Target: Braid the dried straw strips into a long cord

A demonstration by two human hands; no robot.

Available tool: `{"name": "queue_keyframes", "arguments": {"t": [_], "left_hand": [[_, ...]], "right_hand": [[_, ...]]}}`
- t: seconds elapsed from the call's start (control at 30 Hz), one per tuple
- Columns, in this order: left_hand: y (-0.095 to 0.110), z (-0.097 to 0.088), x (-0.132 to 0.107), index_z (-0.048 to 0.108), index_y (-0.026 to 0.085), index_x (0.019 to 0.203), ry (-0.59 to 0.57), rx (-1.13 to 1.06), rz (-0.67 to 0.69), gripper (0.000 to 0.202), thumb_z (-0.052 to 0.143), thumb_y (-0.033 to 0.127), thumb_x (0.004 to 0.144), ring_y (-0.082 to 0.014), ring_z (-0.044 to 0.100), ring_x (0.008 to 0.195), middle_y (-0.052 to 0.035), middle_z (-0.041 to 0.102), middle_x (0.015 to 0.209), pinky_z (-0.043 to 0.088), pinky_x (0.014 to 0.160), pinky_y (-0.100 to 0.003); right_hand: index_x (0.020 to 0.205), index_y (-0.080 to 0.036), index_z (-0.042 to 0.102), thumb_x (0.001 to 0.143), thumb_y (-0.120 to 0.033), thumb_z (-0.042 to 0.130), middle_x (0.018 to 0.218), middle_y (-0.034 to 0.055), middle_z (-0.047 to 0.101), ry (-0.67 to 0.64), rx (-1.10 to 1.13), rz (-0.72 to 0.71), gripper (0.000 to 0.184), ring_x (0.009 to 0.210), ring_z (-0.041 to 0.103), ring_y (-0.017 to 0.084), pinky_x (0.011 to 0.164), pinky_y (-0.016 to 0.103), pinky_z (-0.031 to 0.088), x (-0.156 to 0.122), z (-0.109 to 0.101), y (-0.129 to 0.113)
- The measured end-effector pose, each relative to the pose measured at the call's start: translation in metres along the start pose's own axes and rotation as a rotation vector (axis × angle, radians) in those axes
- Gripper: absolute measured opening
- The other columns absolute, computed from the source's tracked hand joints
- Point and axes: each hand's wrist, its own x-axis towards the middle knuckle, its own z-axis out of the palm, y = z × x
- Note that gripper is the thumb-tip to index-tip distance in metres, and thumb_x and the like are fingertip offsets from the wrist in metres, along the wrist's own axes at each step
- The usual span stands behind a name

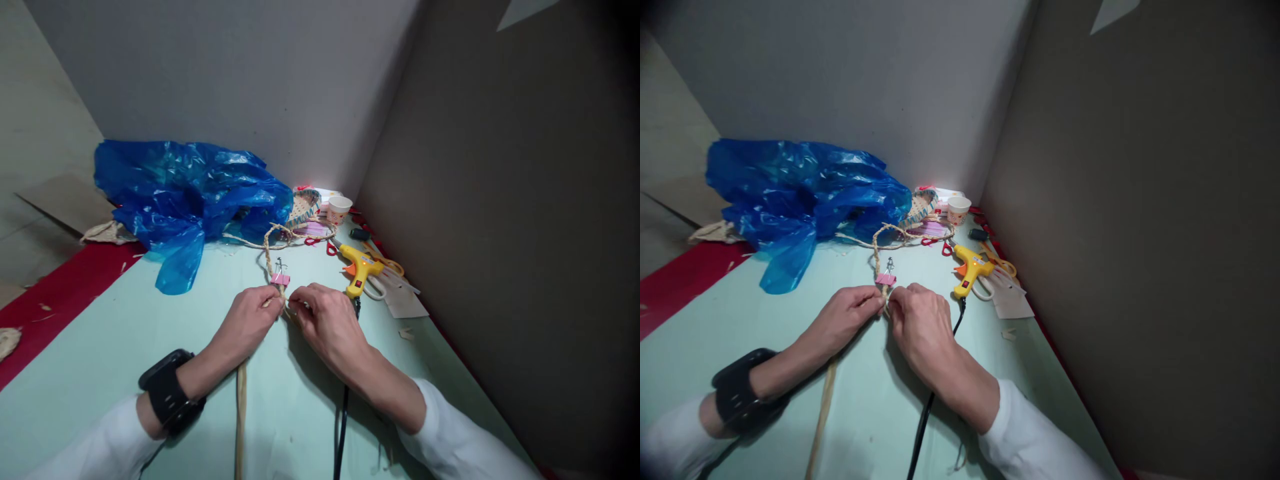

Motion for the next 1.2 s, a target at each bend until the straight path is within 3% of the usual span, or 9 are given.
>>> {"name": "queue_keyframes", "arguments": {"t": [0.17,0.33,0.5,0.57,0.67,0.73,0.87,1.03,1.2], "left_hand": [[0.002,0.003,-0.004,0.043,0.020,0.055,0.032,-0.066,-0.063,0.023,0.049,0.034,0.073,-0.0138,0.036,0.059,0.0042,0.038,0.055,0.026,0.056,-0.027],[-0.001,-0.007,-0.006,0.037,0.022,0.061,-0.164,-0.270,-0.196,0.024,0.048,0.038,0.075,-0.0084,0.017,0.046,0.0095,0.023,0.051,0.014,0.044,-0.024],[-0.001,-0.011,-0.007,0.041,0.020,0.065,-0.209,-0.426,-0.253,0.025,0.055,0.039,0.075,-0.0065,0.014,0.046,0.0112,0.023,0.050,0.010,0.043,-0.023],[-0.002,-0.010,-0.007,0.044,0.019,0.067,-0.182,-0.451,-0.259,0.024,0.056,0.039,0.074,-0.0059,0.015,0.045,0.0115,0.025,0.049,0.010,0.043,-0.023],[-0.004,-0.008,-0.009,0.042,0.020,0.067,-0.163,-0.442,-0.235,0.025,0.055,0.040,0.075,-0.0057,0.015,0.045,0.0118,0.024,0.051,0.010,0.042,-0.022],[-0.005,-0.008,-0.009,0.042,0.020,0.067,-0.161,-0.421,-0.214,0.025,0.054,0.040,0.075,-0.0059,0.016,0.045,0.0118,0.023,0.051,0.010,0.042,-0.021],[-0.008,-0.008,-0.006,0.042,0.021,0.065,-0.140,-0.332,-0.169,0.024,0.050,0.041,0.076,-0.0071,0.017,0.044,0.0112,0.024,0.050,0.014,0.042,-0.022],[-0.009,-0.007,-0.004,0.044,0.020,0.060,-0.074,-0.135,-0.067,0.023,0.049,0.038,0.074,-0.0119,0.033,0.052,0.0062,0.035,0.054,0.026,0.050,-0.024],[0.000,-0.003,-0.010,0.044,0.021,0.059,-0.011,0.078,-0.031,0.023,0.043,0.032,0.079,-0.0170,0.043,0.062,0.0016,0.047,0.060,0.031,0.060,-0.029]], "right_hand": [[0.086,-0.016,0.064,0.084,-0.015,0.047,0.077,0.0070,0.063,0.018,-0.294,-0.157,0.017,0.066,0.056,0.018,0.055,0.031,0.027,-0.015,0.006,-0.017],[0.104,-0.010,0.061,0.075,-0.008,0.051,0.082,0.0098,0.063,0.025,-0.461,-0.303,0.030,0.068,0.057,0.022,0.049,0.031,0.028,-0.026,0.024,-0.025],[0.090,-0.010,0.064,0.080,-0.004,0.048,0.080,0.0106,0.062,-0.016,-0.478,-0.472,0.020,0.069,0.056,0.022,0.052,0.031,0.033,-0.028,0.030,-0.022],[0.087,-0.014,0.064,0.089,-0.017,0.047,0.079,0.0080,0.062,0.005,-0.329,-0.424,0.017,0.071,0.055,0.021,0.059,0.032,0.037,-0.024,0.022,-0.020],[0.103,-0.017,0.062,0.093,-0.030,0.045,0.091,0.0083,0.063,0.119,-0.133,-0.200,0.024,0.083,0.055,0.021,0.071,0.031,0.038,-0.012,0.007,-0.016],[0.107,-0.016,0.060,0.093,-0.030,0.045,0.092,0.0086,0.063,0.040,0.017,-0.095,0.025,0.082,0.055,0.019,0.070,0.029,0.038,-0.002,0.002,-0.012],[0.083,-0.017,0.059,0.093,-0.031,0.042,0.070,0.0008,0.057,-0.248,0.346,-0.022,0.024,0.064,0.048,0.013,0.059,0.023,0.032,0.015,0.005,-0.004],[0.063,-0.017,0.051,0.087,-0.028,0.045,0.058,-0.0033,0.040,-0.232,0.487,0.027,0.027,0.058,0.036,0.011,0.054,0.023,0.025,0.022,0.015,0.005],[0.054,-0.017,0.040,0.084,-0.027,0.045,0.055,-0.0037,0.026,-0.101,0.484,0.076,0.032,0.055,0.026,0.010,0.051,0.024,0.019,0.016,0.021,0.005]]}}
